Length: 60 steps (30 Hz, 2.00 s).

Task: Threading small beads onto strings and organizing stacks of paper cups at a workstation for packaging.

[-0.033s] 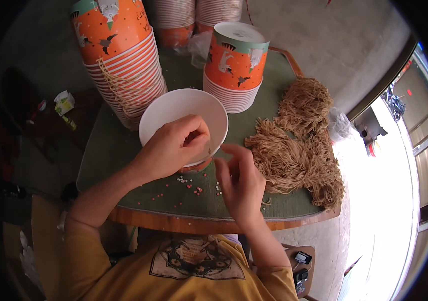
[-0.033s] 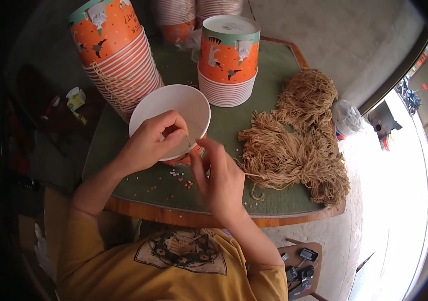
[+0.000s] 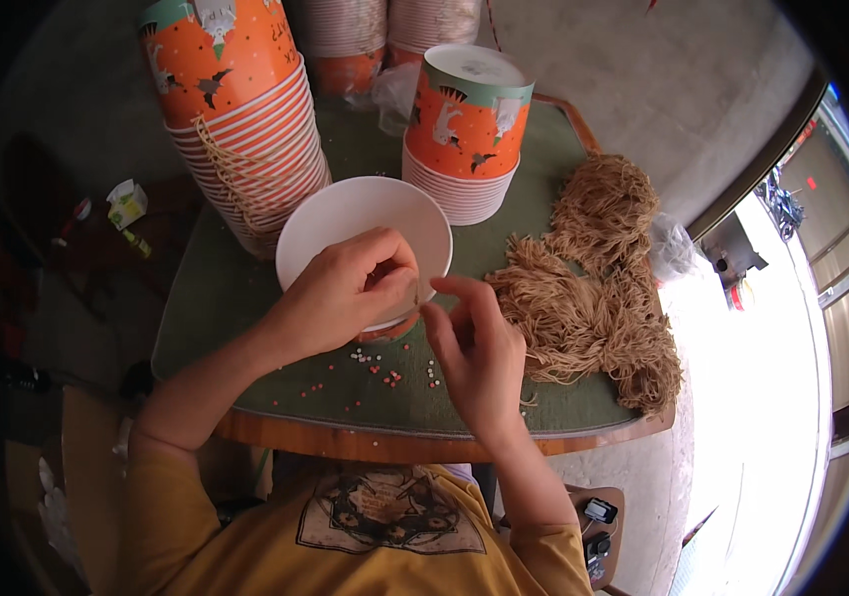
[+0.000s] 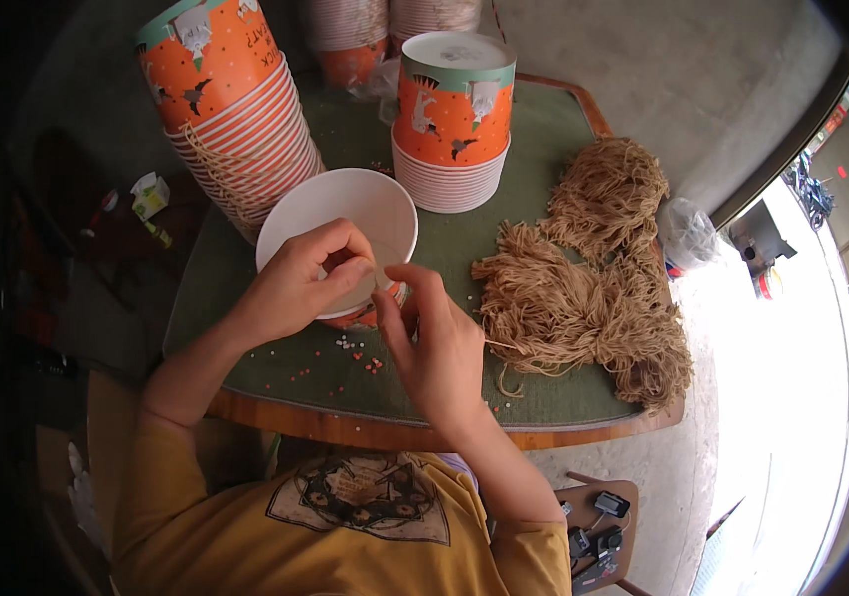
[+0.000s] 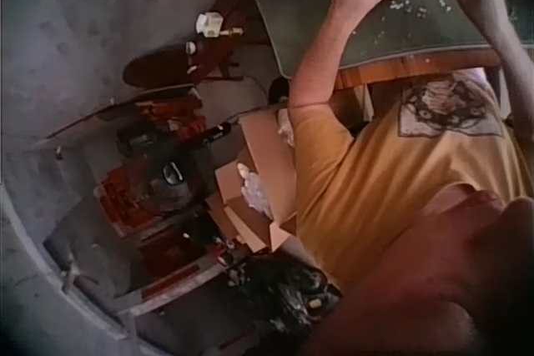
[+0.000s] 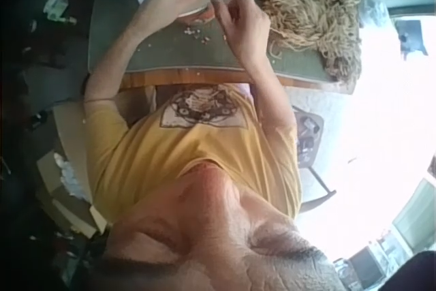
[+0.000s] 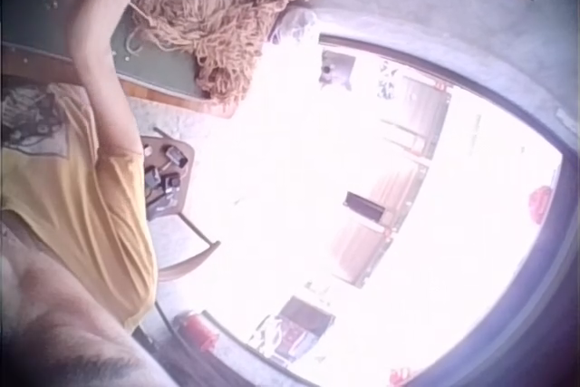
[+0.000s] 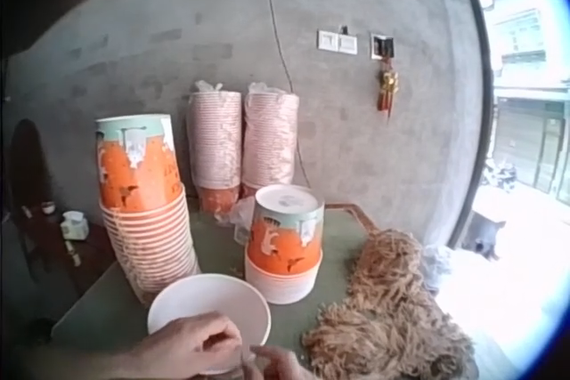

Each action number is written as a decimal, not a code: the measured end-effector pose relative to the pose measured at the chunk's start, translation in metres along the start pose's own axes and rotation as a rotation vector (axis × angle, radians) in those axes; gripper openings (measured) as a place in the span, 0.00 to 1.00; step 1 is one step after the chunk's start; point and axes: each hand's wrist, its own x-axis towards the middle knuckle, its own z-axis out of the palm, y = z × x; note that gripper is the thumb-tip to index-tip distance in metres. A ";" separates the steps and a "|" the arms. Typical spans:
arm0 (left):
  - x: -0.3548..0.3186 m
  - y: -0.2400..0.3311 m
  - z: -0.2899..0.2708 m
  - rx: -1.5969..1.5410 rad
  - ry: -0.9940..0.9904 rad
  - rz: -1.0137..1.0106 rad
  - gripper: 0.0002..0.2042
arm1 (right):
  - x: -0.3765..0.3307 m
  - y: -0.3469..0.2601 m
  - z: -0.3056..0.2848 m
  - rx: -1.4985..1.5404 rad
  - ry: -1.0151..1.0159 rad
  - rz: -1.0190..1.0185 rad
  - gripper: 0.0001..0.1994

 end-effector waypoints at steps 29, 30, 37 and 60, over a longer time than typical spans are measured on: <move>0.011 -0.007 -0.011 -0.321 -0.128 -0.247 0.11 | 0.025 0.027 -0.003 0.446 -0.318 0.312 0.10; 0.011 -0.006 -0.012 -0.332 -0.112 -0.239 0.10 | 0.026 0.027 -0.004 0.445 -0.319 0.312 0.10; 0.013 -0.010 -0.021 -0.328 -0.054 -0.202 0.08 | 0.039 0.023 -0.007 0.378 -0.476 0.360 0.07; 0.007 -0.004 0.001 -0.263 -0.044 -0.181 0.06 | 0.024 0.029 0.006 0.651 -0.297 0.380 0.06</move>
